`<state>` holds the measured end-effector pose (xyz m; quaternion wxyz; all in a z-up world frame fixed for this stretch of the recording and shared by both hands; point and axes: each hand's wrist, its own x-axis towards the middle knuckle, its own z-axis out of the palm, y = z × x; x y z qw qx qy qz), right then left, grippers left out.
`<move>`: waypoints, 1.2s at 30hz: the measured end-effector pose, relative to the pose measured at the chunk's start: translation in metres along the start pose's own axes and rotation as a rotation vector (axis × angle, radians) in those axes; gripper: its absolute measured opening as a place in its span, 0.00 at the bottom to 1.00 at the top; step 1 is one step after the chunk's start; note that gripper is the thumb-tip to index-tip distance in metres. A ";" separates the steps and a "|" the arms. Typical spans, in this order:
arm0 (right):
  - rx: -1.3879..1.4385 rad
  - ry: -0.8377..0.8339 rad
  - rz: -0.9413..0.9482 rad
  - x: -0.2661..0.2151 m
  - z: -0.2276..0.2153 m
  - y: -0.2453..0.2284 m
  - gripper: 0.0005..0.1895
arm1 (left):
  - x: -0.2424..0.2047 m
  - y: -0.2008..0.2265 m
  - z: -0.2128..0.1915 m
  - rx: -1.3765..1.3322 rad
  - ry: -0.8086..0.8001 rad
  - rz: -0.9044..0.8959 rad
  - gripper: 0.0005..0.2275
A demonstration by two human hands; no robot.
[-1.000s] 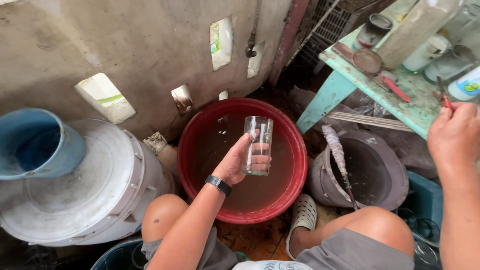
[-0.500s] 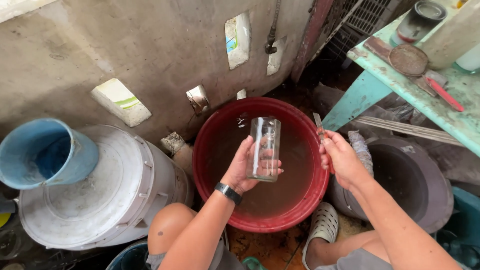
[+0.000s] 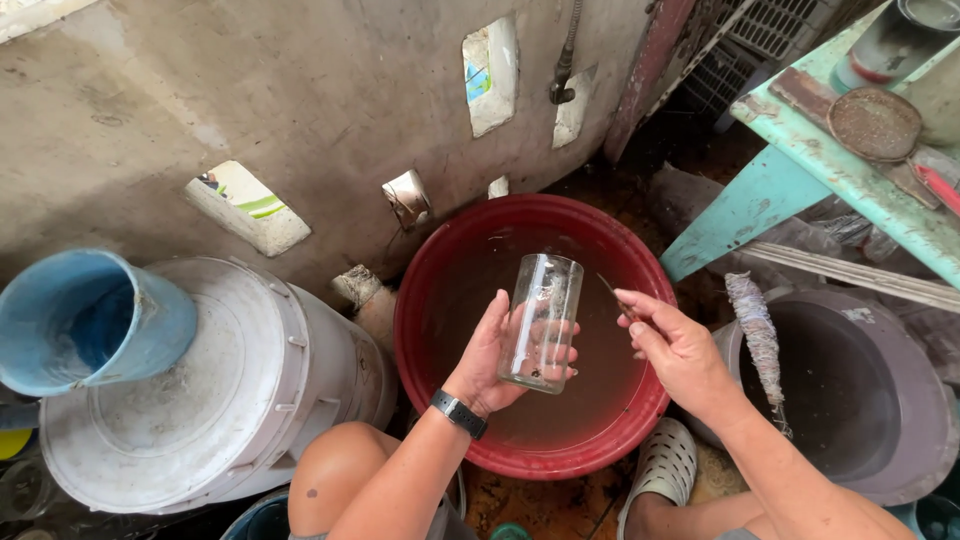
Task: Washing a tall glass cylinder in a tub of water using a bottle brush and a cloth.
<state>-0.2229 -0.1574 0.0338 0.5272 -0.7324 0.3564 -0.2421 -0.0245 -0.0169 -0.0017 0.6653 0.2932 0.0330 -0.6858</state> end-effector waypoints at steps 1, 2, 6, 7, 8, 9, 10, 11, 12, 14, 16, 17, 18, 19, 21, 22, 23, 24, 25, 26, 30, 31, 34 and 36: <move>-0.030 0.006 -0.026 0.000 0.001 0.001 0.21 | 0.000 0.001 -0.001 0.028 -0.008 0.001 0.32; -0.027 0.006 -0.028 -0.003 0.004 -0.007 0.21 | 0.000 0.002 -0.003 0.031 -0.007 0.004 0.32; -0.258 -0.031 -0.364 -0.024 0.022 0.001 0.19 | -0.003 0.002 0.001 0.023 -0.059 0.017 0.28; -0.340 -0.095 -0.467 -0.030 0.027 0.013 0.19 | -0.005 0.002 0.005 0.024 -0.062 0.014 0.27; -0.338 -0.092 -0.466 -0.033 0.026 -0.004 0.19 | -0.007 0.007 0.008 0.027 -0.062 0.012 0.27; -0.414 -0.130 -0.673 -0.037 0.024 -0.020 0.18 | -0.011 0.010 0.010 0.044 -0.162 -0.017 0.29; -0.489 -0.168 -0.881 -0.041 0.023 -0.037 0.17 | -0.014 0.013 0.012 0.061 -0.261 -0.047 0.31; -0.490 -0.166 -0.877 -0.034 0.023 -0.024 0.17 | -0.011 0.009 0.010 0.061 -0.262 -0.051 0.31; -0.396 -0.028 -0.672 -0.027 0.023 -0.011 0.13 | -0.008 0.004 0.008 0.059 -0.202 -0.051 0.29; -0.304 0.108 -0.460 -0.022 0.021 0.004 0.11 | -0.003 -0.005 0.002 0.055 -0.144 -0.058 0.27; -0.278 0.097 -0.452 -0.018 0.018 0.005 0.18 | 0.002 -0.008 -0.003 0.020 -0.137 -0.058 0.26; -0.278 0.098 -0.453 -0.025 0.018 -0.003 0.18 | 0.003 -0.007 -0.003 0.021 -0.138 -0.059 0.26; -0.305 0.028 -0.481 -0.032 0.019 -0.012 0.17 | 0.004 -0.006 -0.003 0.017 -0.138 -0.059 0.26; -0.331 -0.041 -0.507 -0.039 0.020 -0.020 0.16 | 0.005 -0.006 -0.003 0.012 -0.137 -0.060 0.27; -0.375 0.049 -0.475 -0.025 0.015 0.000 0.16 | 0.002 -0.007 0.001 0.017 -0.133 -0.062 0.26; -0.419 0.138 -0.443 -0.018 0.013 0.010 0.15 | 0.000 -0.007 0.004 0.021 -0.129 -0.062 0.26; -0.421 0.140 -0.444 -0.021 0.015 -0.002 0.15 | 0.000 -0.008 0.004 0.022 -0.133 -0.062 0.26; -0.390 0.116 -0.428 -0.023 0.017 -0.015 0.12 | 0.000 -0.008 0.004 0.033 -0.132 -0.064 0.26; -0.359 0.089 -0.415 -0.025 0.019 -0.027 0.10 | 0.000 -0.009 0.004 0.042 -0.131 -0.062 0.27; -0.361 0.087 -0.419 -0.024 0.018 -0.030 0.10 | 0.004 -0.009 0.000 0.041 -0.133 -0.059 0.27; -0.406 0.053 -0.385 -0.021 0.013 -0.018 0.15 | 0.007 -0.015 -0.009 0.088 -0.100 -0.049 0.29; -0.450 0.121 -0.383 -0.015 0.010 -0.011 0.16 | 0.009 -0.013 -0.008 0.095 -0.099 -0.039 0.28; -0.259 -0.064 -0.371 -0.026 0.015 -0.028 0.17 | 0.009 -0.013 -0.012 0.114 -0.089 -0.049 0.29; -0.321 0.023 -0.358 -0.020 0.012 -0.011 0.18 | 0.007 -0.013 -0.011 0.113 -0.083 -0.051 0.29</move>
